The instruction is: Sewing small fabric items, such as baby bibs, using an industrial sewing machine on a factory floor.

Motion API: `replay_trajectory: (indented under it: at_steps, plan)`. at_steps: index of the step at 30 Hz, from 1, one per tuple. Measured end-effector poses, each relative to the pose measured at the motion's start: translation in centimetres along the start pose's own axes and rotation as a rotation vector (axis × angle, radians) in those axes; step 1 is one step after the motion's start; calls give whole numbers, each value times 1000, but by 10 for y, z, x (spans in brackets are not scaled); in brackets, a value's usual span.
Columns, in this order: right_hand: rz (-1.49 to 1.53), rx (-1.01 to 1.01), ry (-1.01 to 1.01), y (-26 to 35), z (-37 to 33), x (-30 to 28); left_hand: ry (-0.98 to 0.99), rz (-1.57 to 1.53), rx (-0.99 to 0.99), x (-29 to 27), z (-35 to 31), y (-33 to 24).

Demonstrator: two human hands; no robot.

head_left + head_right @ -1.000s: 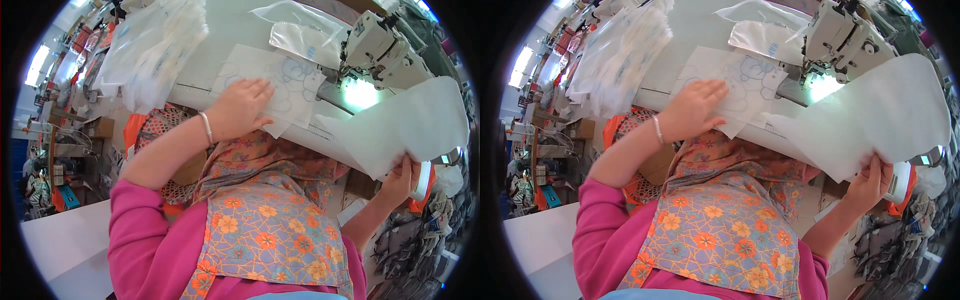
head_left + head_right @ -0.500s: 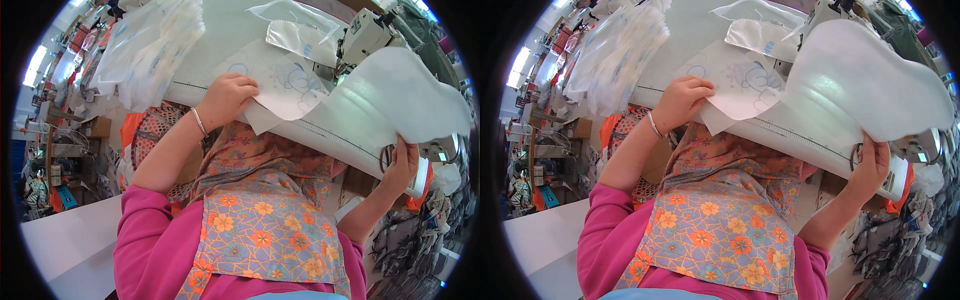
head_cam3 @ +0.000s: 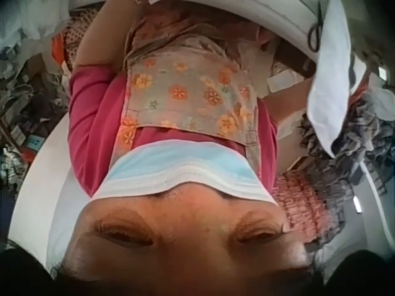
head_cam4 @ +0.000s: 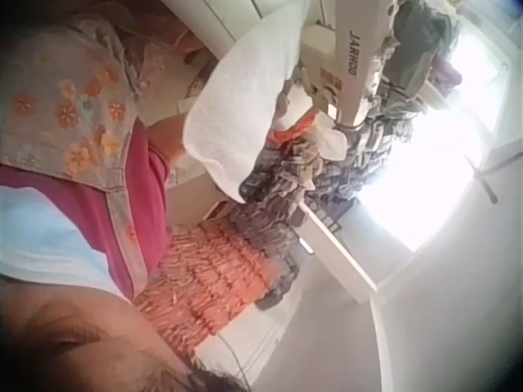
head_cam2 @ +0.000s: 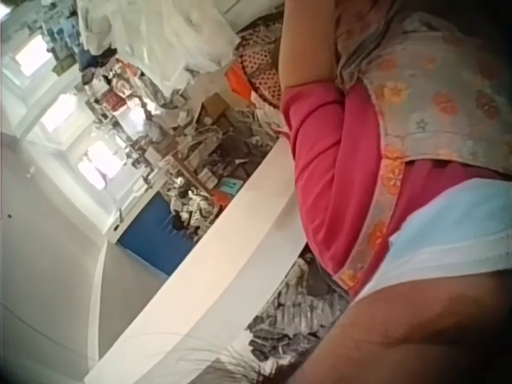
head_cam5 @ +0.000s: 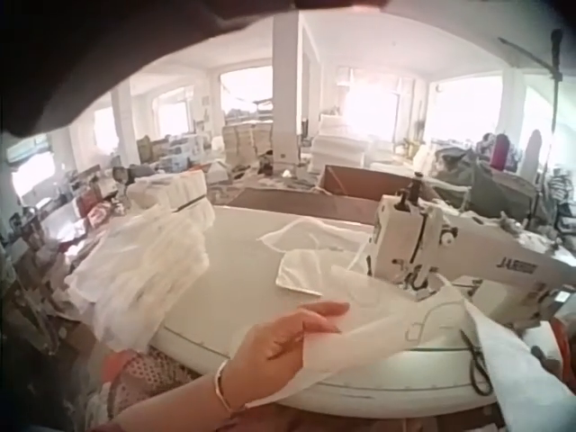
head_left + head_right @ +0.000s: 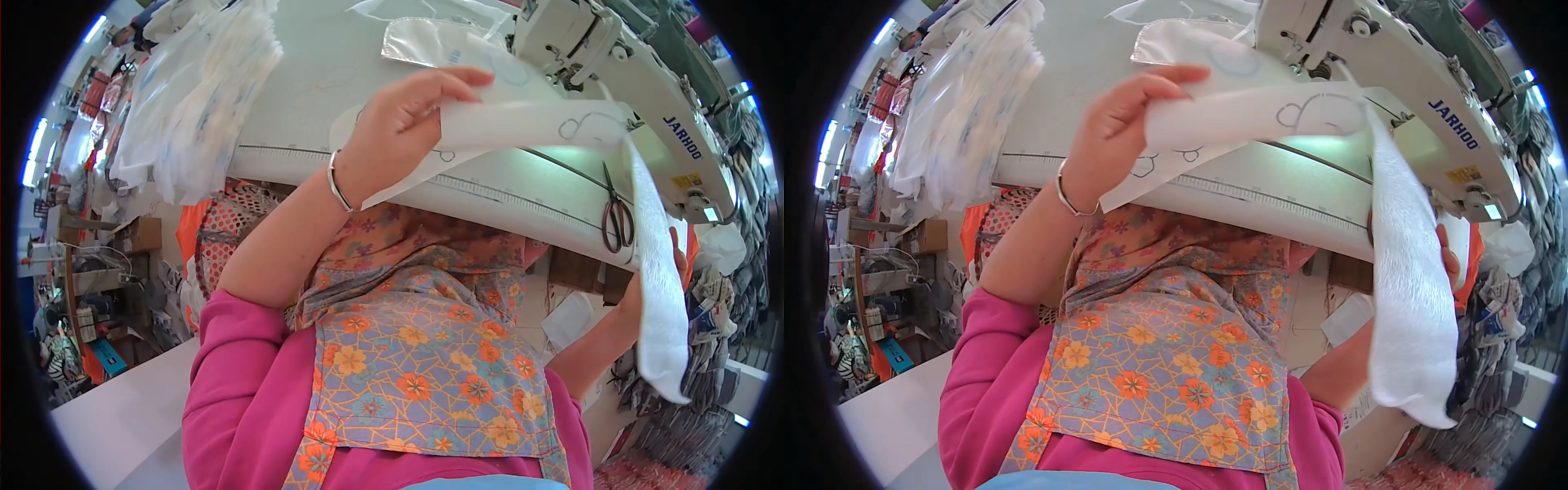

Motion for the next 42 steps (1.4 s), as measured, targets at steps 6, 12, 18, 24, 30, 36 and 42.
replay_trajectory:
  at_steps: [6,12,18,24,30,36,42]
  plan:
    - [107,77,200,-2,5,-1,295,800,-7,-31,-21,30]
    - [-171,207,434,-53,8,69,227,791,-18,-63,-36,24]
    - [-649,280,463,-139,-16,159,179,613,-89,-61,-39,29]
    - [-1004,250,392,-174,-26,168,246,700,-10,-64,-38,31]
    - [-896,308,529,-175,-11,169,304,874,126,-60,-34,26]
    - [-990,393,541,-180,-9,167,211,843,21,-58,-30,19]
    - [-996,340,484,-181,-5,168,86,671,-135,-66,-27,24]
Point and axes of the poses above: each hand's wrist, its own z-axis towards the middle knuckle, its own x-axis out of the palm, y = z × x, the point moved 2 cm from there along z, towards the middle knuckle, and after that the axes turned 10 degrees about -y, right-handed, at the moved point
